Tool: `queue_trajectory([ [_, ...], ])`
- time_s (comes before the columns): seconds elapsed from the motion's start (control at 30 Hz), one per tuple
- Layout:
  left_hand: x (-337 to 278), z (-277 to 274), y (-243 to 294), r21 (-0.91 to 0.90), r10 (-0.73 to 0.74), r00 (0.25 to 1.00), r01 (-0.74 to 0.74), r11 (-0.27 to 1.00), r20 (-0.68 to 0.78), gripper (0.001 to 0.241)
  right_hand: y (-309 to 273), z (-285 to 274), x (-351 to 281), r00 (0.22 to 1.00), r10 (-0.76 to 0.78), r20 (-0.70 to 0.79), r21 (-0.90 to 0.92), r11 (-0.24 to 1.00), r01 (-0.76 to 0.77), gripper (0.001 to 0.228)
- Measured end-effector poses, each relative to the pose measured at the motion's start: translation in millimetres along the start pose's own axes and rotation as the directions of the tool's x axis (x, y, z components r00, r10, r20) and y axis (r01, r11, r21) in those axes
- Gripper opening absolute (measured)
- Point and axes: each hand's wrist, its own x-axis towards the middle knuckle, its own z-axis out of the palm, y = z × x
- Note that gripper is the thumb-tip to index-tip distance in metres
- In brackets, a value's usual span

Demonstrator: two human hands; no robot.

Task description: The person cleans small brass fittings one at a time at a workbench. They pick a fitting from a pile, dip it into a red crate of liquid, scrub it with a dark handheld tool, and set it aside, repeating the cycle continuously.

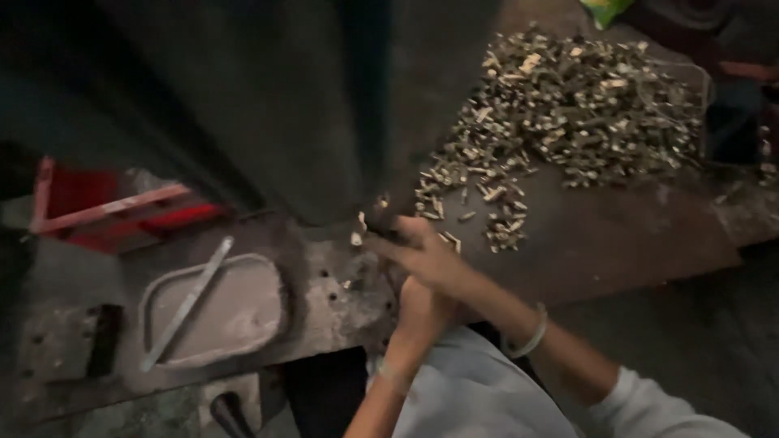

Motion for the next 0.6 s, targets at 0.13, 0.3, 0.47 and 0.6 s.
queue_trajectory([
  [0.13,58,50,25,0.201,0.3,0.953,-0.286,0.937,-0.039,0.03,21,16,7,0.942,-0.318,-0.11,-0.092,0.947,0.309,0.031],
  [0.3,90,80,2,0.067,0.18,0.977,-0.189,0.98,0.116,0.01,18,25,4,0.961,-0.276,-0.021,0.269,0.924,0.271,0.032],
  [0.47,49,42,-23,-0.178,0.142,0.986,-0.156,0.972,-0.09,0.019,13,34,-2,0.955,-0.27,-0.12,0.196,0.937,0.289,0.034],
  [0.6,-33,-83,11,-0.743,-0.449,0.732,0.641,0.195,0.513,0.035,2,20,2,0.965,-0.253,-0.071,0.137,0.956,0.26,0.035],
])
